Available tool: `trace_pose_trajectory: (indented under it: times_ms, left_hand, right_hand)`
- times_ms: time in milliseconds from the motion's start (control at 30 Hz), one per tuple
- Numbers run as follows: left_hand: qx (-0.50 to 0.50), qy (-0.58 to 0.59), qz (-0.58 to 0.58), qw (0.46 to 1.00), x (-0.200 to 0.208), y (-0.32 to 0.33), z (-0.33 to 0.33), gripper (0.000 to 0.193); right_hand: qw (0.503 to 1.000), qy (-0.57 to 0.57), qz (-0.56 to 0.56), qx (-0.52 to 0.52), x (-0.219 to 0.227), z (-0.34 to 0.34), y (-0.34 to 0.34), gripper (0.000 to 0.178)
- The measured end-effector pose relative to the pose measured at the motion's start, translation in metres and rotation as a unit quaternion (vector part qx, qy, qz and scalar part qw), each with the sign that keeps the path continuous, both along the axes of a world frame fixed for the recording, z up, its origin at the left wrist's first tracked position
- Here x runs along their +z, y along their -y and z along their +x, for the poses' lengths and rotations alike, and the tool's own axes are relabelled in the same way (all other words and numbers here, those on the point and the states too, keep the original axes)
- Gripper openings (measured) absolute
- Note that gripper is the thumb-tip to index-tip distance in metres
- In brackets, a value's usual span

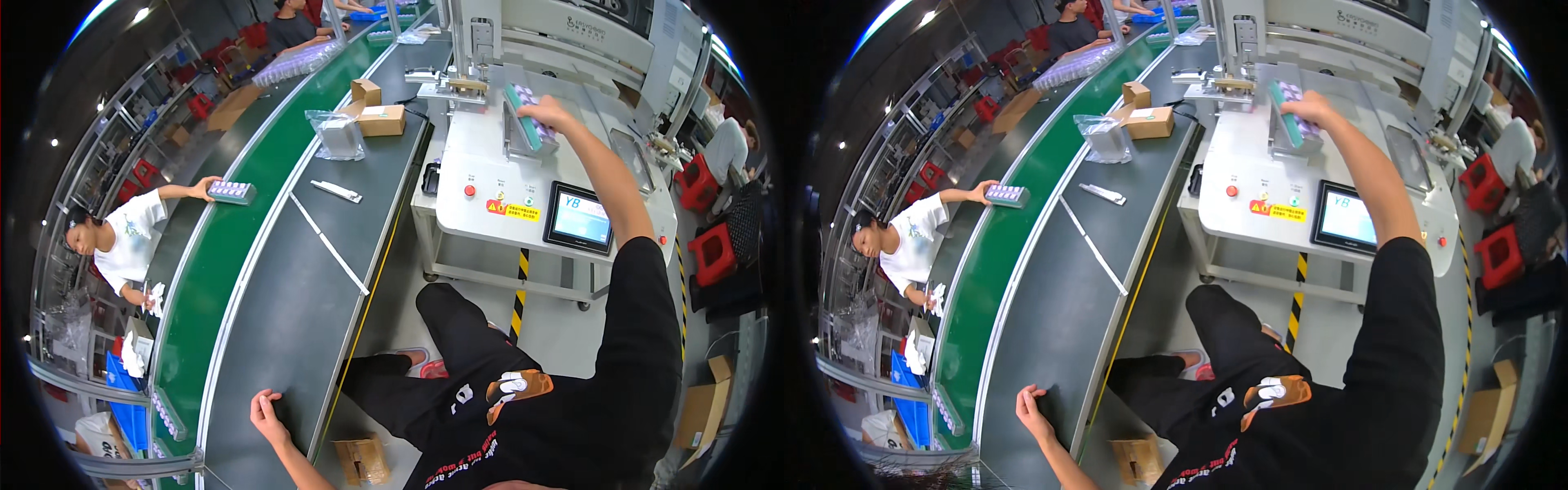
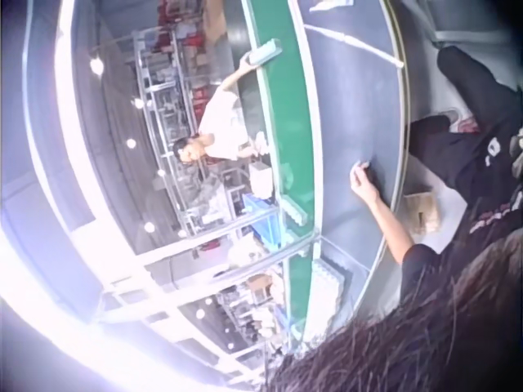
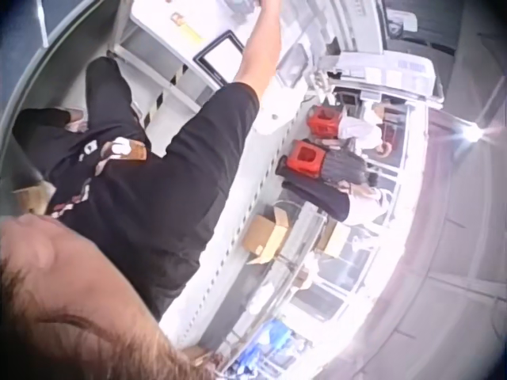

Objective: Assembling and testing electronic components using an automated machine on a production line.

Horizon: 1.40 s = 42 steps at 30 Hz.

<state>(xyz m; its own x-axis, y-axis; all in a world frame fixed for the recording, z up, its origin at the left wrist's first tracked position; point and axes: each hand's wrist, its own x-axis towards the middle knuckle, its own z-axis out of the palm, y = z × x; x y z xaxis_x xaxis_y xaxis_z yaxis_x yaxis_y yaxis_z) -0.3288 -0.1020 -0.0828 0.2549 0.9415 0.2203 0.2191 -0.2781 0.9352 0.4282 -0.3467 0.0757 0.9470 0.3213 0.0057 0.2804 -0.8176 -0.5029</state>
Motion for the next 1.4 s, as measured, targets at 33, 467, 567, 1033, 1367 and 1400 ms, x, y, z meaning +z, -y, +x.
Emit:
trace_pose_trajectory:
  times_ms: [33,467,567,1033,1367,1400]
  left_hand:
    - [0.008,-0.002,-0.006,1.0,0.005,0.004,0.003,0.026]
    - [0.017,-0.046,-0.02,0.999,0.005,0.006,0.01,0.022]
    - [0.011,-0.048,0.005,0.999,0.006,0.01,0.02,0.023]
    - [0.012,-0.079,0.035,0.996,0.006,0.013,0.018,0.018]
    - [0.03,-0.071,0.026,0.997,0.008,0.017,0.018,0.016]
    - [0.03,-0.071,0.025,0.997,0.007,0.016,0.018,0.016]
  right_hand:
    - [0.999,-0.003,-0.037,-0.009,-0.003,0.004,0.005,0.068]
    - [0.991,0.05,-0.115,-0.036,-0.03,0.047,-0.036,0.059]
    - [0.996,0.021,-0.073,-0.048,-0.033,0.045,-0.034,0.06]
    - [0.949,0.277,-0.02,0.149,-0.138,-0.086,0.072,0.107]
    - [0.934,0.256,-0.049,0.243,-0.125,-0.087,0.075,0.095]
    - [0.933,0.25,-0.103,0.24,-0.123,-0.091,0.073,0.091]
